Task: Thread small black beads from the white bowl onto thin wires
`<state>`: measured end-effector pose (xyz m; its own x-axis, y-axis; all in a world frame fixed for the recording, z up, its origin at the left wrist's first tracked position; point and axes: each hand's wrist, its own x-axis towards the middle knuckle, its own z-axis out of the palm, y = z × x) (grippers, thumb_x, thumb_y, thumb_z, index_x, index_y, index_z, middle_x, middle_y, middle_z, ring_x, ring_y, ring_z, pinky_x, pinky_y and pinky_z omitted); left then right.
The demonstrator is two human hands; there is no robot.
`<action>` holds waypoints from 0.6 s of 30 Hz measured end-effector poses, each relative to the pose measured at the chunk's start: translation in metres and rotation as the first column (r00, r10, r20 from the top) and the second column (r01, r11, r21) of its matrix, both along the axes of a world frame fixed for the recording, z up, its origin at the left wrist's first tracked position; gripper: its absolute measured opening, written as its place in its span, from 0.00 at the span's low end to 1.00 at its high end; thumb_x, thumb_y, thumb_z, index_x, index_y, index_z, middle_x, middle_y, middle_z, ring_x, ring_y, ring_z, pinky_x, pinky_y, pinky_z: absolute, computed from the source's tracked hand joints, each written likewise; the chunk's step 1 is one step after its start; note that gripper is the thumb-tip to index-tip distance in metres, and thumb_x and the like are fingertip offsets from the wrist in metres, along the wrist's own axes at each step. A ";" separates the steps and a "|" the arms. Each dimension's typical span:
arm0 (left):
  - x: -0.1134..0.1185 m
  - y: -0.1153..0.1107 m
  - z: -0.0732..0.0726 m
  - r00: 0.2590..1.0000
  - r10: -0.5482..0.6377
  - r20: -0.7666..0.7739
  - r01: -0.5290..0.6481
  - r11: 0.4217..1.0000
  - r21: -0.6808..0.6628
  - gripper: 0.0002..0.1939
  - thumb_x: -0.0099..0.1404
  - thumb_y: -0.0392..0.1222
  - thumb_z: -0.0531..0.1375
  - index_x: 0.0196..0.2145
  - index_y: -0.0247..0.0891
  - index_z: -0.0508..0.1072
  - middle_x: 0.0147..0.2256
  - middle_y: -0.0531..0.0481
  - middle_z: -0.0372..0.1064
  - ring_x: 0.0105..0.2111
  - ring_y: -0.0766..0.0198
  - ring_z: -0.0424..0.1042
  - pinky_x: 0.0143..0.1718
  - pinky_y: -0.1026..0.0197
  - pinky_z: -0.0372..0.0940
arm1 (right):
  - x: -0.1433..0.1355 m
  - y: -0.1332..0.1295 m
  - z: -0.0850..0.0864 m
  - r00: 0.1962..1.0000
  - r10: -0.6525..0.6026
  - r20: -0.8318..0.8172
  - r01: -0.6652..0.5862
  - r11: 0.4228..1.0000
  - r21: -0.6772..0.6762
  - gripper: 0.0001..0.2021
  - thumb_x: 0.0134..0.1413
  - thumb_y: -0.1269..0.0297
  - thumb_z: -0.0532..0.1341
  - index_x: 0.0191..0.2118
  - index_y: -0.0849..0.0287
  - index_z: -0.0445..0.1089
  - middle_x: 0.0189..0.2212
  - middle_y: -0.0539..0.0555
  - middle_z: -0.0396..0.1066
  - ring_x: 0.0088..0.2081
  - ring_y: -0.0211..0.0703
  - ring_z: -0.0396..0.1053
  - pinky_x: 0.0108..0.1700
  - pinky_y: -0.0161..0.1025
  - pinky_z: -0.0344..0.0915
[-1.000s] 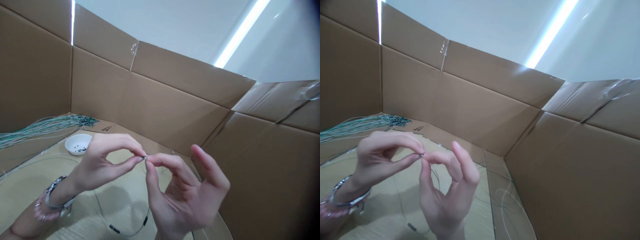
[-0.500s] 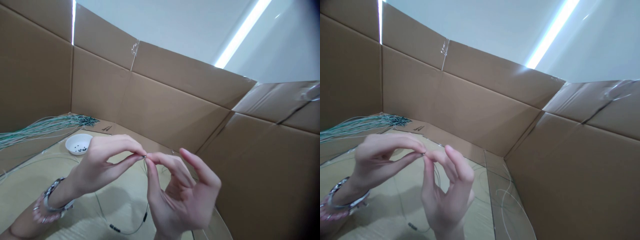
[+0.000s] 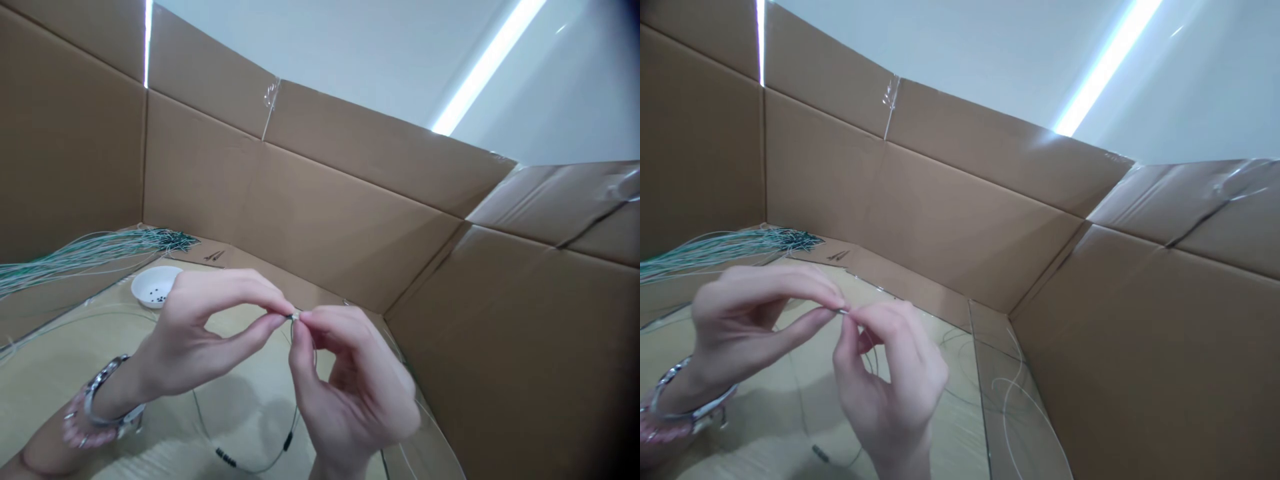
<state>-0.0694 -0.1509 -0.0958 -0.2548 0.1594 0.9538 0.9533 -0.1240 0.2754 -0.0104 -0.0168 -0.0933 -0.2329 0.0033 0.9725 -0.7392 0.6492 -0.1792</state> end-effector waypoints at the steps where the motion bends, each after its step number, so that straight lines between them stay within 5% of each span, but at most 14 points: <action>1: 0.000 0.000 0.000 1.000 -0.024 0.010 0.024 1.000 0.000 0.10 0.57 0.25 0.63 0.35 0.36 0.74 0.30 0.53 0.75 0.30 0.70 0.74 0.31 0.68 0.68 | 0.001 0.000 0.000 1.000 0.001 0.015 -0.001 1.000 0.001 0.11 0.47 0.85 0.61 0.34 0.62 0.68 0.25 0.47 0.67 0.25 0.30 0.63 0.23 0.31 0.65; 7: 0.000 -0.001 -0.001 0.992 -0.118 0.034 0.117 0.993 0.006 0.09 0.57 0.25 0.62 0.34 0.35 0.74 0.30 0.53 0.74 0.31 0.70 0.73 0.32 0.68 0.68 | 0.002 -0.008 -0.002 0.994 -0.005 0.107 0.003 1.000 0.013 0.08 0.49 0.81 0.58 0.29 0.62 0.62 0.23 0.46 0.59 0.23 0.28 0.54 0.21 0.30 0.56; 18: 0.004 -0.003 0.001 0.992 -0.126 0.028 0.127 0.992 -0.014 0.12 0.57 0.25 0.62 0.36 0.39 0.74 0.29 0.53 0.75 0.29 0.66 0.73 0.29 0.63 0.70 | 0.005 -0.006 0.001 0.998 -0.066 0.006 0.066 0.996 0.062 0.09 0.48 0.82 0.58 0.30 0.61 0.63 0.22 0.46 0.59 0.22 0.29 0.55 0.18 0.29 0.56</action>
